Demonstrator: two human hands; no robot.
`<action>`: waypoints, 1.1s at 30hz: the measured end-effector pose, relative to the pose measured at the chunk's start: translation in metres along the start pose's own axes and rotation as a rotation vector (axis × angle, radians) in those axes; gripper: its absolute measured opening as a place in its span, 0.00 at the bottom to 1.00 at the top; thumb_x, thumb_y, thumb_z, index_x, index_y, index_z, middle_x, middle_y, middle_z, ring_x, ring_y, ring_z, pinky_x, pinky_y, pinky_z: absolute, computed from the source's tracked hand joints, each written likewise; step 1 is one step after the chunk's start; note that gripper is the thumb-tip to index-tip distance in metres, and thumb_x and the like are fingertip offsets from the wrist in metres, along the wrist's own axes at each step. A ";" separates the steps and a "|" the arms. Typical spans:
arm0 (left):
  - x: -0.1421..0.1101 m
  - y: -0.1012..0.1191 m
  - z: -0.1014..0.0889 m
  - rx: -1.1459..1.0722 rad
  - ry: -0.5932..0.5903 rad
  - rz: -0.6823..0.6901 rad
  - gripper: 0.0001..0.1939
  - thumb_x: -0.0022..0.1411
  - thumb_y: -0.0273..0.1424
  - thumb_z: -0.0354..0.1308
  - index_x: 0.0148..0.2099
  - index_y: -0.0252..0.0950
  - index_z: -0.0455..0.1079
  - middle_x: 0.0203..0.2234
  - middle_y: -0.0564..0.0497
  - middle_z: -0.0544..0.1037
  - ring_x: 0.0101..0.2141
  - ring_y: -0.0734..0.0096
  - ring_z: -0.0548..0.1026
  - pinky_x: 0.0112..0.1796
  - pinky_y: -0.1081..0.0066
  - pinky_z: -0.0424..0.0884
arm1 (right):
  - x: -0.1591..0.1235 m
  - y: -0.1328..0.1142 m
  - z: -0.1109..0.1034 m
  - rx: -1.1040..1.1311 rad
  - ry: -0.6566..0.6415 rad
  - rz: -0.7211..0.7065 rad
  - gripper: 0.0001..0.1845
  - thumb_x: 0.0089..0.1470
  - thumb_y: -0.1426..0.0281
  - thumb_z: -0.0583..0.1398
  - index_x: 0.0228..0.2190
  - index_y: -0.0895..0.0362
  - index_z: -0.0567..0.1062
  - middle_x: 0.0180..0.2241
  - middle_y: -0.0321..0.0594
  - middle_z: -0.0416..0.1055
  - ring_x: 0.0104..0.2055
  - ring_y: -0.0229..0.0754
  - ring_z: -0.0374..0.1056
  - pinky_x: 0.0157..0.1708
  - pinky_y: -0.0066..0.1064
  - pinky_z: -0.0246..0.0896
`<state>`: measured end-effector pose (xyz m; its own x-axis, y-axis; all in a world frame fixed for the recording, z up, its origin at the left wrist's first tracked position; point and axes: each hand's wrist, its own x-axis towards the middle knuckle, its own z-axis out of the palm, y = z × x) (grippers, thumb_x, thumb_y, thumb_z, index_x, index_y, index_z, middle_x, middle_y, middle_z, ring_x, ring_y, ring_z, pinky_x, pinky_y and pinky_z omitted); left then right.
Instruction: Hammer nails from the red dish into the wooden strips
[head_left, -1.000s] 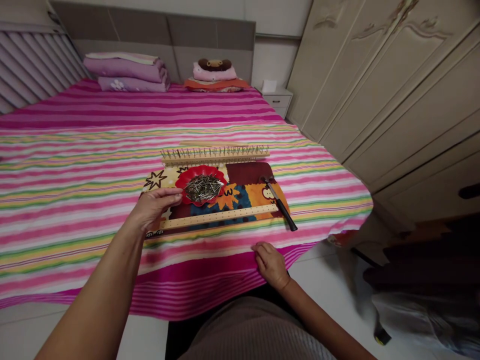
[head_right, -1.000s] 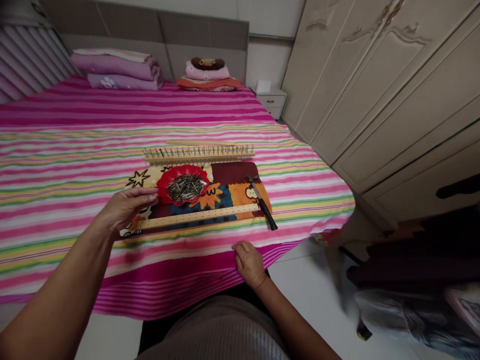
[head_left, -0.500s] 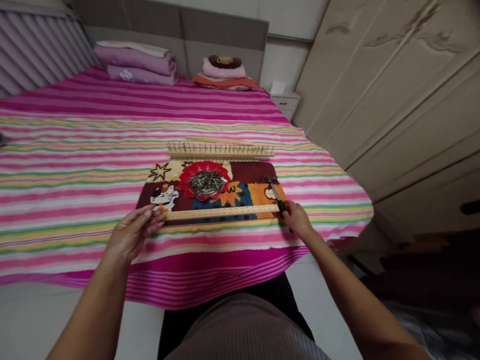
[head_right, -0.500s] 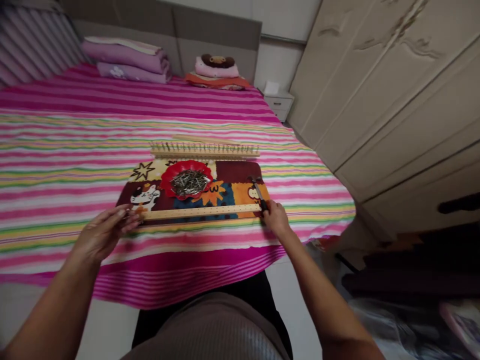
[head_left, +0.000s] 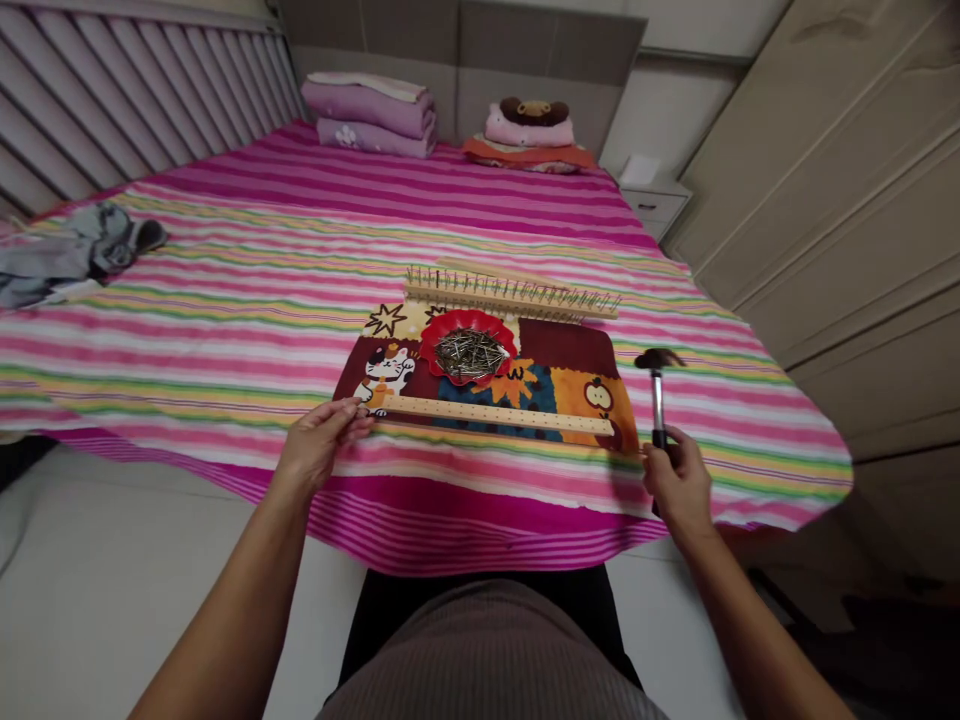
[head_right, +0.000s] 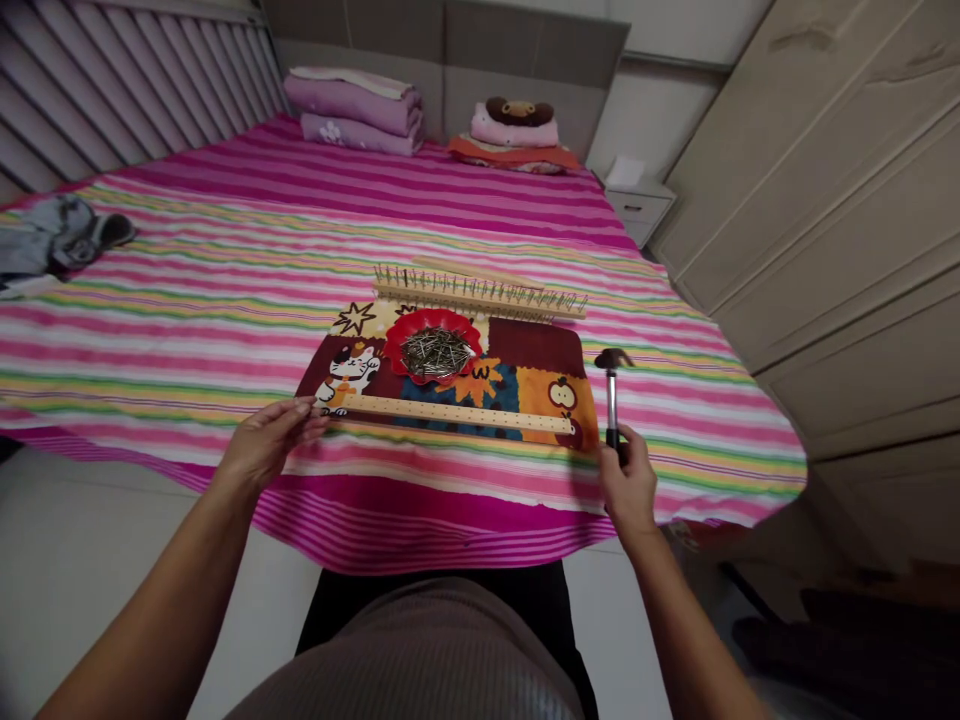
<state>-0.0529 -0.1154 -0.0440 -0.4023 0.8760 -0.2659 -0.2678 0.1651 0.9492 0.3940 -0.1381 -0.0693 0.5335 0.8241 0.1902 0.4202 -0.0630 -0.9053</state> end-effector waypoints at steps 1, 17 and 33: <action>0.002 -0.001 0.001 0.027 0.003 0.011 0.17 0.37 0.33 0.70 0.32 0.32 0.74 0.23 0.50 0.78 0.24 0.71 0.77 0.27 0.72 0.76 | -0.012 -0.007 -0.001 0.108 -0.016 0.057 0.20 0.47 0.61 0.60 0.42 0.56 0.69 0.19 0.26 0.61 0.15 0.33 0.55 0.14 0.24 0.51; 0.031 -0.007 0.030 0.120 0.057 0.191 0.18 0.35 0.38 0.68 0.29 0.33 0.73 0.20 0.53 0.75 0.25 0.73 0.72 0.34 0.68 0.72 | -0.104 -0.054 0.044 0.288 -0.446 0.092 0.15 0.54 0.57 0.58 0.37 0.55 0.70 0.17 0.26 0.58 0.17 0.33 0.54 0.15 0.25 0.50; 0.029 -0.031 0.023 0.250 0.074 0.302 0.11 0.46 0.37 0.64 0.32 0.37 0.75 0.31 0.52 0.80 0.35 0.69 0.76 0.42 0.69 0.71 | -0.120 -0.053 0.061 0.153 -0.617 0.040 0.15 0.57 0.58 0.55 0.40 0.55 0.70 0.18 0.27 0.57 0.18 0.34 0.52 0.18 0.26 0.48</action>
<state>-0.0356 -0.0849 -0.0776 -0.4945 0.8687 0.0286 0.0902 0.0185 0.9958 0.2631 -0.1995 -0.0671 0.0069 0.9983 -0.0573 0.2748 -0.0570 -0.9598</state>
